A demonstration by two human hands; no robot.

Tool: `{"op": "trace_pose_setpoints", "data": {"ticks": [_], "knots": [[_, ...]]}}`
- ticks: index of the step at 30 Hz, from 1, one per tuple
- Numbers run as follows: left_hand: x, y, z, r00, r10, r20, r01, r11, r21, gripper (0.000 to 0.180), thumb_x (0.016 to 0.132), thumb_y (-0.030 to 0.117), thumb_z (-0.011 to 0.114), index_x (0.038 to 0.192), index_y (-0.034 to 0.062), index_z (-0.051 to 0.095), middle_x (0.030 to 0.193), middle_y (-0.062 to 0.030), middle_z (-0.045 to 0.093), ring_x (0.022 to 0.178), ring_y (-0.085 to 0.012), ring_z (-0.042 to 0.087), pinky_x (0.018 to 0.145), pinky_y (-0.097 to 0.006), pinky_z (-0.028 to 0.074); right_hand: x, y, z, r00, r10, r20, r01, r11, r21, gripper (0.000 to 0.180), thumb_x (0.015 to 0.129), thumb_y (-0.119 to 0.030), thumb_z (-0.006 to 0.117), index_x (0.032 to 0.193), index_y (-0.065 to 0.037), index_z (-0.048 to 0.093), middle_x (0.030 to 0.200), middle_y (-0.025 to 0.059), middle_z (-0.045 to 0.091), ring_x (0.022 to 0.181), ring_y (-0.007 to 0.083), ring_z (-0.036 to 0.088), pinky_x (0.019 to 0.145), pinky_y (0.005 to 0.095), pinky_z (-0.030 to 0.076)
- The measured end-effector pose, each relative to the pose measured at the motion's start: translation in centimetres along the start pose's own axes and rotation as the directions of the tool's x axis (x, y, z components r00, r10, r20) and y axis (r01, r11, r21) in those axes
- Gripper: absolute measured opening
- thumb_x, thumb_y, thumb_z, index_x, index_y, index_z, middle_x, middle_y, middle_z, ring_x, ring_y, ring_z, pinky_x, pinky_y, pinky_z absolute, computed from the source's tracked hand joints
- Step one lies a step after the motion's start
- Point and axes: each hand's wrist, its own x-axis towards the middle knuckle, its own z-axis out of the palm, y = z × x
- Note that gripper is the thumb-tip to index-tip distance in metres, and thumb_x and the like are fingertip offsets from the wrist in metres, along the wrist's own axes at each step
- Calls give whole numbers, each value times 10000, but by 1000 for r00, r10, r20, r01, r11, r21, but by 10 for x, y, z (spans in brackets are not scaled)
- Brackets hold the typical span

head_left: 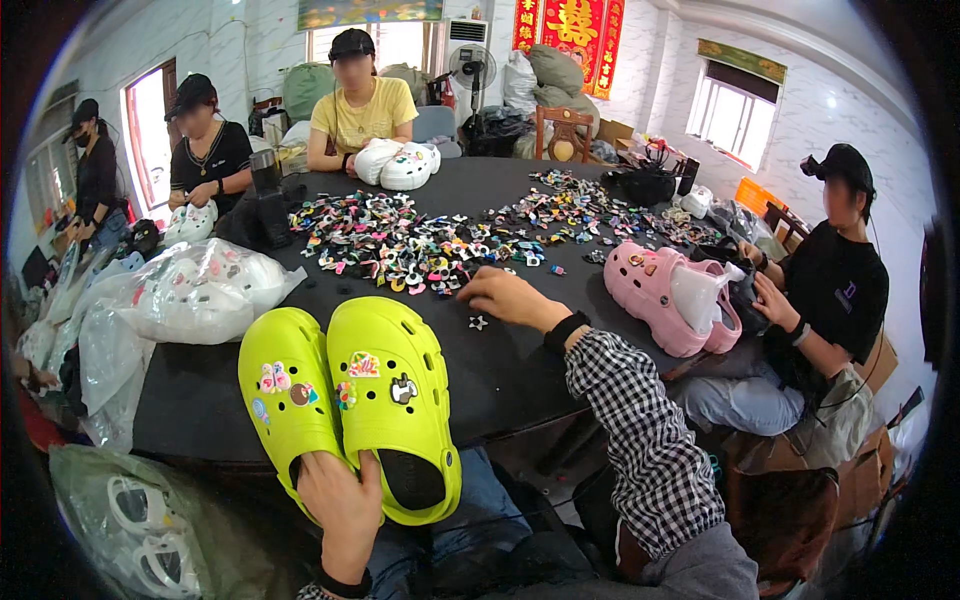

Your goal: Attaching decorative charms to clogs in a workshop.

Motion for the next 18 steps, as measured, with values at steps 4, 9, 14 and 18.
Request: {"op": "trace_pose_setpoints", "data": {"ticks": [4, 9, 14, 18], "knots": [[-2, -2, 0, 1000, -11, 27, 11, 1000, 19, 557, 782, 207, 671, 1178, -113, 446, 1006, -290, 516, 901, -480, 539, 752, -515, 445, 3, -7, -1, 988, 72, 133, -56, 991, -126, 134, 838, -149, 660, 906, -33, 648, 950, 135, 629, 909, 314, 622, 797, 426, 500], [-3, -3, -1, 996, -51, 72, 50, 999, 6, 563, 821, 234, 644, 1216, -105, 429, 1078, -308, 524, 962, -500, 529, 790, -533, 433, -2, 12, 0, 956, 287, -57, -276, 950, 144, 125, 815, -100, 677, 892, -8, 644, 795, 119, 676, 750, 259, 661, 683, 350, 520], [-2, -3, -1, 997, -38, 68, 38, 999, -4, 575, 819, 244, 648, 1219, -106, 428, 1082, -311, 520, 965, -499, 528, 789, -530, 434, -5, 26, -7, 890, 453, 38, -427, 804, 414, 161, 841, -114, 683, 940, 6, 639, 856, 94, 684, 778, 176, 662, 698, 311, 531], [-2, -2, 0, 999, -23, 36, 22, 1000, 12, 562, 796, 220, 661, 1197, -108, 442, 1042, -298, 517, 932, -488, 531, 771, -519, 440, -5, 15, -10, 896, 444, 17, -407, 805, 432, 173, 862, -99, 661, 976, 27, 628, 893, 107, 680, 790, 169, 661, 703, 297, 532]]}}
